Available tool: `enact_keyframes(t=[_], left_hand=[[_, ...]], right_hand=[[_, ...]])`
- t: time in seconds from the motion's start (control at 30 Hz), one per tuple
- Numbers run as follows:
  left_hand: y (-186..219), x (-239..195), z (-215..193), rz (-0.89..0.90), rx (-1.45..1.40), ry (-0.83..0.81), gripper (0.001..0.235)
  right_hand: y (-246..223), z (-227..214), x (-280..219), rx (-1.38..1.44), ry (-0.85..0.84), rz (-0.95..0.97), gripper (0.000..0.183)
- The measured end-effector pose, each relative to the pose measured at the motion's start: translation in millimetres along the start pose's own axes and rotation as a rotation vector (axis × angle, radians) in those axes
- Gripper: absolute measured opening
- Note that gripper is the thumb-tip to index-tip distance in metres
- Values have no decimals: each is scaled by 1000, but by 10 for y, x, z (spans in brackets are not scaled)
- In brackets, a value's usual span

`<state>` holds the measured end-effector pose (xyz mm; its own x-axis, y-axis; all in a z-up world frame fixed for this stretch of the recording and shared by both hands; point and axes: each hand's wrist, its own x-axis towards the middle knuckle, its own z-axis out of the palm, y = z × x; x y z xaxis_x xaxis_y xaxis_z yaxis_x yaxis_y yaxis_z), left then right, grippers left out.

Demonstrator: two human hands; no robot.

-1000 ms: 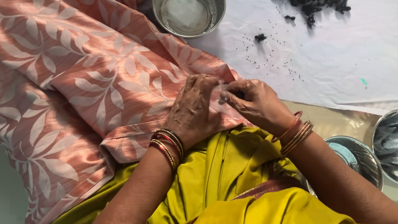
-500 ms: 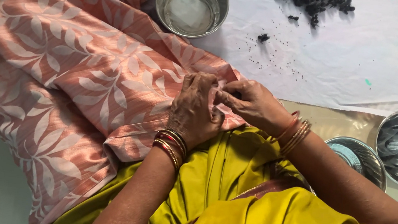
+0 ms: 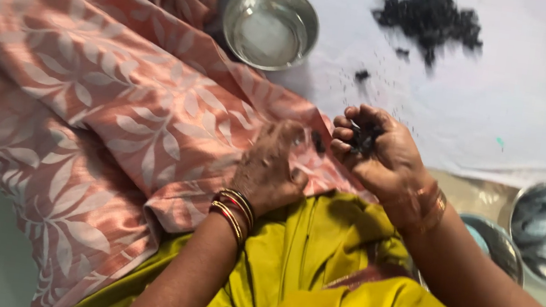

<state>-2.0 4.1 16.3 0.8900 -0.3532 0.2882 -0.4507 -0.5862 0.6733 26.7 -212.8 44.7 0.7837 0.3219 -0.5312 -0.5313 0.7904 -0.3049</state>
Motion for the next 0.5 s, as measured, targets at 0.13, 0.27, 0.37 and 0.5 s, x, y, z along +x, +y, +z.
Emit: enact_keyframes(t=[0.13, 0.27, 0.37, 0.5], left_hand=[[54, 12, -21, -106, -14, -53, 61], [35, 8, -15, -73, -38, -7, 65], [69, 3, -47, -120, -80, -51, 65], [65, -11, -61, -146, -96, -64, 66]], right_hand=[[66, 230, -32, -29, 7, -125, 16], [213, 268, 17, -17, -54, -137, 16], [320, 342, 5, -102, -41, -227, 22], [422, 419, 3, -212, -30, -362, 25]])
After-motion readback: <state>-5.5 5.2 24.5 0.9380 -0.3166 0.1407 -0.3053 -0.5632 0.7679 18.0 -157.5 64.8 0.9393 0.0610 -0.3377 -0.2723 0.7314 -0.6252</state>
